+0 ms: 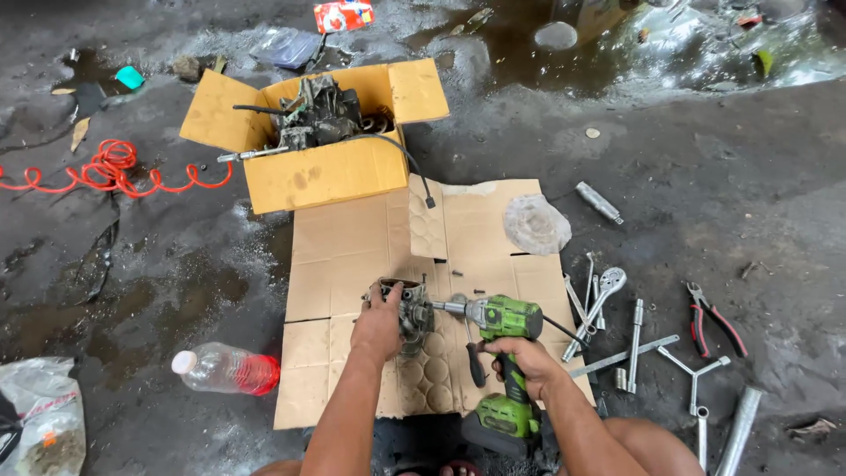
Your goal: The person disassembles a small engine cylinder head using a green cordless impact driver and various hand tools. They remove bolts and components, placing them on a piece of cardboard on the ground.
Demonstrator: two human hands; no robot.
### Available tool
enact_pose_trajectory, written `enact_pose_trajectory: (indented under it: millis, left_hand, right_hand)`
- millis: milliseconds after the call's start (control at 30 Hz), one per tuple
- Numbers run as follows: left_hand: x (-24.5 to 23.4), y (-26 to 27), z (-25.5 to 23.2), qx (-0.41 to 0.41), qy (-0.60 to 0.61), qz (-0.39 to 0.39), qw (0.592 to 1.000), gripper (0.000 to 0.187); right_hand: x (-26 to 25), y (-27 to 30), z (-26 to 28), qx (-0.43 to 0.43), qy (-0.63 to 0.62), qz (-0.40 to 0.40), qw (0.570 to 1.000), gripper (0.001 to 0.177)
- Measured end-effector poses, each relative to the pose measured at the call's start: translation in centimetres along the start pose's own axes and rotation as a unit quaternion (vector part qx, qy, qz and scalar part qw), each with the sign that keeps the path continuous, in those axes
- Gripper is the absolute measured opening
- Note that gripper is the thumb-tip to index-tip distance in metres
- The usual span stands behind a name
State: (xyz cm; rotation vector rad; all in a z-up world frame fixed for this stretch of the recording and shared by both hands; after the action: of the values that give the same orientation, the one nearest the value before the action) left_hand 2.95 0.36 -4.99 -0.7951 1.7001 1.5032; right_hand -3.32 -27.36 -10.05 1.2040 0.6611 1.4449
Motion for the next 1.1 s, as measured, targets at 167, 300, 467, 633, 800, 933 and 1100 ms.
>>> enact_pose_trajectory:
  millis: [167,300,467,633,800,933,1100]
  left_hand:
    - [-1.4,0.9,-0.2,0.006,0.09,-0.024,0.996,0.112]
    - [-4.3,4.2,-1.5,0.001,0.153,0.005,0.988,0.111]
    - [-6.3,6.2,-4.1,0.097,0.032,-0.07,0.992,0.05]
    - [-2.1,1.4,-3.1,0.193,0.0,-0.219,0.956,0.024]
    - [-5.3,2.9,-5.6,0.147,0.079,-0.201,0.965,0.024]
    - [-6.9,3.8,-6.0,0.146,0.105,-0.211,0.961,0.055]
    - [-6.7,5.9,-1.9,-0.028,0.103,0.058,0.993,0.122]
  right_hand:
    - [0.3,3.3,-0.4,-0.027,-0.027,-0.004,0.999,0.028]
    - [0.4,3.4,-1.5,-0.057,-0.015,-0.01,0.998,0.032]
    - [1.6,5.3,-0.7,-0.098,-0.027,-0.02,0.995,0.028]
    - [0.8,5.8,-0.9,-0.079,-0.044,-0.012,0.996,0.029]
    - [-2.0,5.1,-0.4,-0.126,-0.092,-0.053,0.986,0.019]
    - [-0.9,5.6,-0.6,-0.116,-0.063,-0.01,0.991,0.034]
    - [1.5,4.8,-2.2,-0.076,-0.055,-0.017,0.995,0.027]
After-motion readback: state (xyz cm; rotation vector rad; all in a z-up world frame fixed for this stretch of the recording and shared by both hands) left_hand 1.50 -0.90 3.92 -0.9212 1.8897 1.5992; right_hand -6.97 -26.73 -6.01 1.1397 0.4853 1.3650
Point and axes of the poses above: each hand's wrist, its own y-axis away from the middle knuckle, its own x-axis out of the palm, z = x × y, the point moved 2 cm from there along -y, towards the middle knuckle, and after that the axes turned 9 degrees about x, right-handed, at the moved point
